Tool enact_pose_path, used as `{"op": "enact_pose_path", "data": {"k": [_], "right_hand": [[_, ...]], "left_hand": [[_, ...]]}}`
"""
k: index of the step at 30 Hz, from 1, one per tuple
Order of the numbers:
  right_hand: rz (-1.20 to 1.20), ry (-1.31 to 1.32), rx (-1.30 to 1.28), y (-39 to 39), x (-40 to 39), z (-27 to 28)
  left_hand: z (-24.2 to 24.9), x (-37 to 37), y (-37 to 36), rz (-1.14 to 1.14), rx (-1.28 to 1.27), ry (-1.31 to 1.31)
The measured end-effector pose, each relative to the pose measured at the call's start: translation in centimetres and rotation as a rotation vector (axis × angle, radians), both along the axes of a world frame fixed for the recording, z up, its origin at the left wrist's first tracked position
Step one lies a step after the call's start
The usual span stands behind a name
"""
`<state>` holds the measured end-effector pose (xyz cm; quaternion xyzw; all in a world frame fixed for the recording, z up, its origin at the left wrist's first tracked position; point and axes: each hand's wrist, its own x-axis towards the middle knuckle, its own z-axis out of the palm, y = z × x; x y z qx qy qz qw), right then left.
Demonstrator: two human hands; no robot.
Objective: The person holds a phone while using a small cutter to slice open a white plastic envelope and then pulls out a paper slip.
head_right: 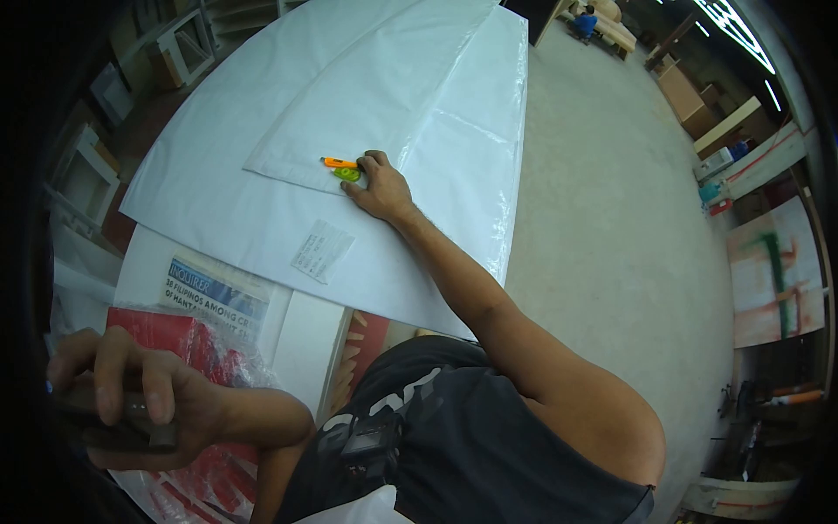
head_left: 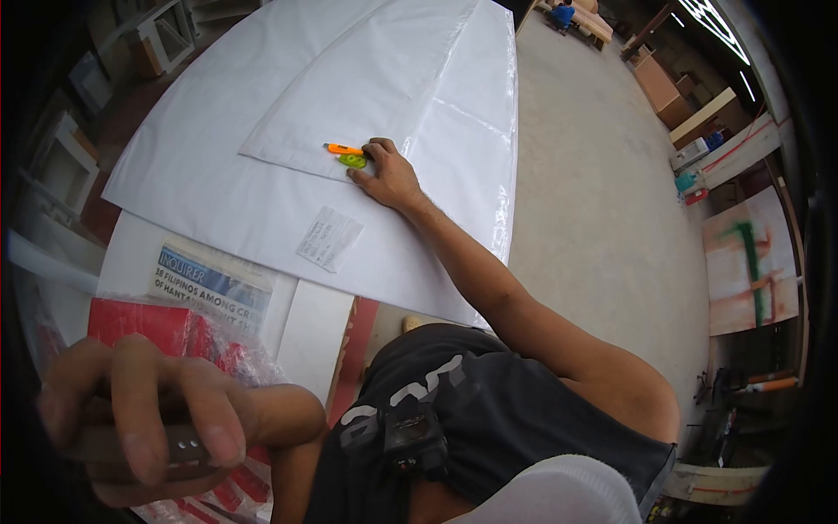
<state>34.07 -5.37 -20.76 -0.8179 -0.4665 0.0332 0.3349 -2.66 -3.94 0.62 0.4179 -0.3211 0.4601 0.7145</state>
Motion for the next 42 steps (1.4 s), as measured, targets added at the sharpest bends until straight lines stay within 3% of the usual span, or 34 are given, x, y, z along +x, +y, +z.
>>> {"op": "enact_pose_path", "data": {"k": [4,7,13,15,16,17,19,21,29,36,42], "right_hand": [[0.004,0.027,0.05,0.0,0.1,-0.3],[-0.002,0.031,0.076,0.3,0.2,-0.3],[0.016,-0.007,0.132,0.6,1.0,-1.6],[0.055,0.014,0.147,0.4,1.2,-1.4],[0.061,0.164,0.203,0.8,1.2,-2.1],[0.052,0.315,0.256,1.1,1.2,-2.7],[0.072,0.245,0.245,0.7,1.3,-2.5],[0.061,-0.043,0.119,0.3,0.9,-0.8],[0.0,0.046,0.155,0.5,0.8,-1.3],[0.014,0.064,0.134,0.6,1.2,-1.3],[0.038,0.047,0.221,0.9,1.5,-2.1]], "left_hand": [[0.8,2.2,0.3,-0.148,0.059,0.107],[1.0,2.4,0.3,-0.128,0.057,0.209],[-2.0,8.0,1.9,-0.507,0.02,-0.052],[-0.7,7.7,-1.4,-0.405,-0.375,-0.02],[-2.2,7.0,2.6,-0.541,-0.019,0.024],[-1.7,6.5,3.5,-0.524,-0.025,0.036],[-0.6,6.1,4.0,-0.586,0.16,0.074],[-0.5,5.3,2.9,-0.515,0.142,0.071],[0.4,-0.4,1.0,0.04,-0.156,-0.067],[0.0,-0.7,1.5,0.178,-0.271,-0.216],[0.3,-1.5,2.0,0.183,-0.15,-0.161]]}}
